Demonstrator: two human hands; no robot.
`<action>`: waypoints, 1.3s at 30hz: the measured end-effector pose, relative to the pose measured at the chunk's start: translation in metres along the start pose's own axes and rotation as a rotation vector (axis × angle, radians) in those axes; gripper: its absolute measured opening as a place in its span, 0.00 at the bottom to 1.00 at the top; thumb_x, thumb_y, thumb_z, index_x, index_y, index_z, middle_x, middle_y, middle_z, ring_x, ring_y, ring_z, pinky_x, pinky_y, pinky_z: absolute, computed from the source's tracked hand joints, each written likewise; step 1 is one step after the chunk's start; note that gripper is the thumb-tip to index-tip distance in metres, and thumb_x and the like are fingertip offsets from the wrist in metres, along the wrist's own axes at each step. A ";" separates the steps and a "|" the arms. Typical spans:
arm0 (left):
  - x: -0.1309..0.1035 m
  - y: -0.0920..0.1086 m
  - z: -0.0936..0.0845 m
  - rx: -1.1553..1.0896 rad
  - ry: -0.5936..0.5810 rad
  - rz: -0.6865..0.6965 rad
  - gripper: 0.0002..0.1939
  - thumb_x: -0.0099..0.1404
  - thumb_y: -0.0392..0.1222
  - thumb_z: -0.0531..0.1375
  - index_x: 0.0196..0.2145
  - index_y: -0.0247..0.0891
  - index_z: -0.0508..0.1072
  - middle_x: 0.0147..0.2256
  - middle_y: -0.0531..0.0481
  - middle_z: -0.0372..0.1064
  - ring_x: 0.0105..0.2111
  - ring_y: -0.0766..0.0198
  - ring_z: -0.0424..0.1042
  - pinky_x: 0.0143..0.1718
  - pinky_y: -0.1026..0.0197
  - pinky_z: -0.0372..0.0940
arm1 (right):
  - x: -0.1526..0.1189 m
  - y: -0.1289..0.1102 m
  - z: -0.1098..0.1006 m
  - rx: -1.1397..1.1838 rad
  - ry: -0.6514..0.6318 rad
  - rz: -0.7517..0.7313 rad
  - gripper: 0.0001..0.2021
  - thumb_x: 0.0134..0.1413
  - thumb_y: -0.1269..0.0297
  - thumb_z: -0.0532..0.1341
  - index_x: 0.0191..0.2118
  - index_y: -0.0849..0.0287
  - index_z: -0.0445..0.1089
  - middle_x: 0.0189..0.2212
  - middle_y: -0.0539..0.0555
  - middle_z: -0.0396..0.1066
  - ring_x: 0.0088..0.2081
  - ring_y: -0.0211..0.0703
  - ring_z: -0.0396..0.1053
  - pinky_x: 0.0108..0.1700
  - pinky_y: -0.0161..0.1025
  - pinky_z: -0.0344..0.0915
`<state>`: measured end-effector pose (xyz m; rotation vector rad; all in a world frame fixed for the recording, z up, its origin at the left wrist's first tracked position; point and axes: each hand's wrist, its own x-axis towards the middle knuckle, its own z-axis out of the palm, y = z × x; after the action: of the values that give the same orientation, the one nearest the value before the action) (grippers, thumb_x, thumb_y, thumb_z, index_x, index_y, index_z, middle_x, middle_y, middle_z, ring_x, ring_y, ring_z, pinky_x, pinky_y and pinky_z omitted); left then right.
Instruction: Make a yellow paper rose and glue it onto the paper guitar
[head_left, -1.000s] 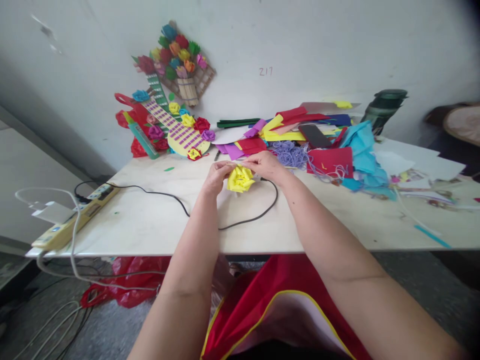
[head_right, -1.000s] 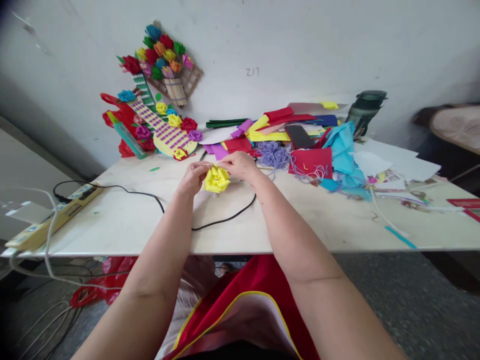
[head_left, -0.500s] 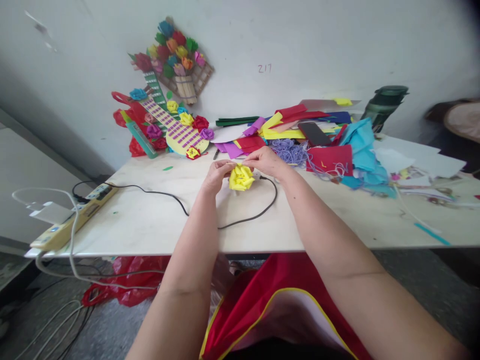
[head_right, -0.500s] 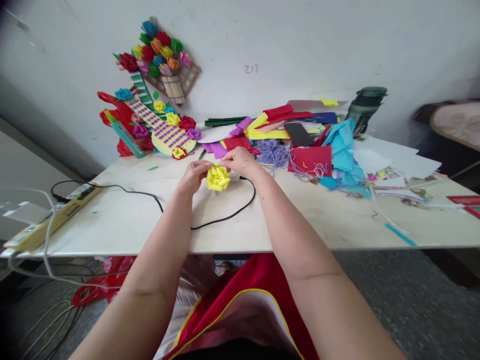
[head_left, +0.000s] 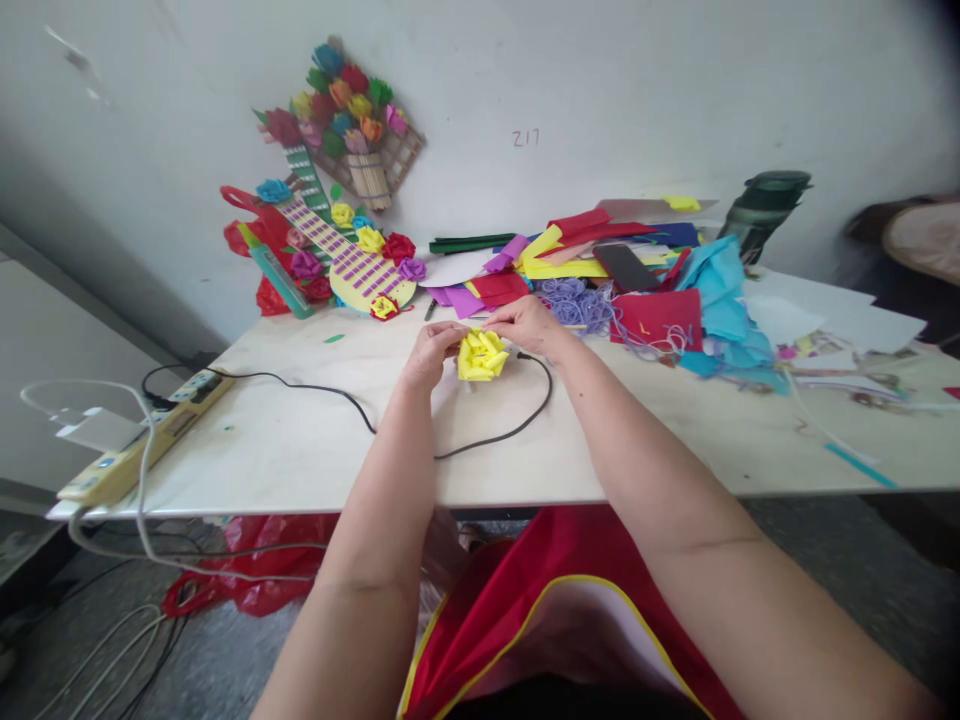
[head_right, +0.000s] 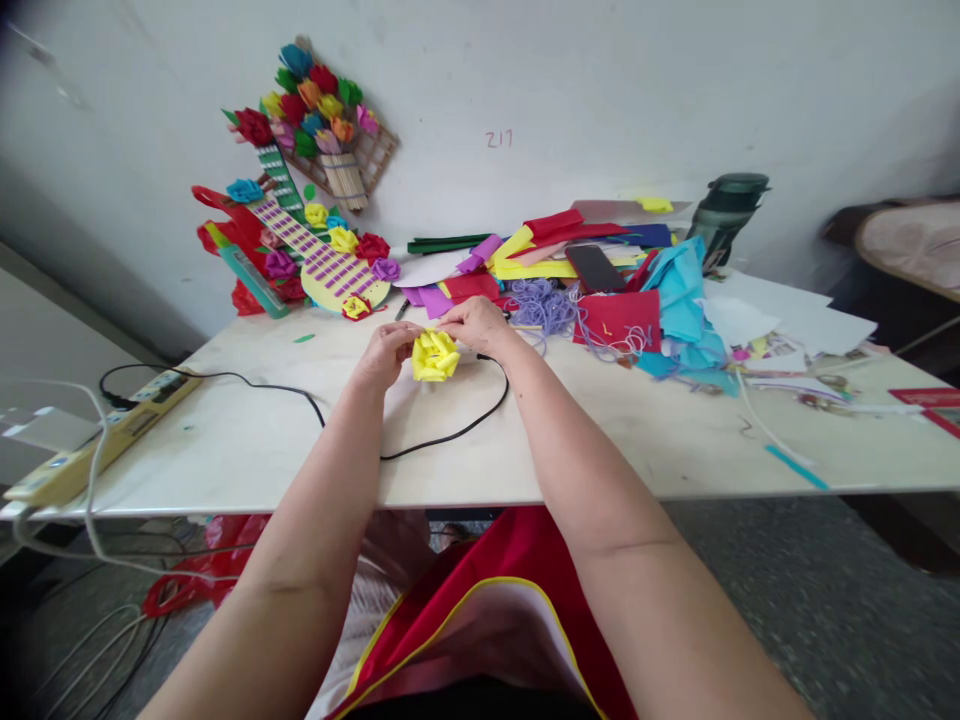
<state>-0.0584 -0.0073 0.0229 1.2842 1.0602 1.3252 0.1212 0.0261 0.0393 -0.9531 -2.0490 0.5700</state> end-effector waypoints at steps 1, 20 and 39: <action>0.000 0.000 0.001 0.001 0.002 -0.003 0.10 0.41 0.45 0.63 0.19 0.35 0.72 0.17 0.54 0.63 0.18 0.72 0.59 0.22 0.66 0.55 | 0.000 0.001 0.000 0.015 0.002 -0.001 0.08 0.46 0.70 0.64 0.33 0.60 0.81 0.32 0.55 0.79 0.36 0.46 0.76 0.37 0.36 0.68; 0.002 -0.005 -0.001 -0.072 -0.024 -0.030 0.10 0.43 0.41 0.64 0.24 0.33 0.74 0.20 0.51 0.67 0.20 0.69 0.65 0.21 0.67 0.57 | 0.003 0.009 0.009 0.295 0.060 0.018 0.06 0.38 0.68 0.67 0.26 0.62 0.80 0.25 0.55 0.78 0.29 0.43 0.74 0.32 0.35 0.68; -0.003 0.000 0.003 0.010 -0.038 0.026 0.19 0.46 0.54 0.68 0.21 0.34 0.71 0.19 0.53 0.64 0.20 0.70 0.63 0.24 0.65 0.59 | 0.002 0.011 0.008 0.186 0.085 0.015 0.07 0.42 0.72 0.64 0.29 0.62 0.79 0.28 0.55 0.79 0.32 0.43 0.75 0.35 0.35 0.68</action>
<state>-0.0553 -0.0100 0.0225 1.3298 1.0286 1.3113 0.1185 0.0340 0.0280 -0.8691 -1.8790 0.7028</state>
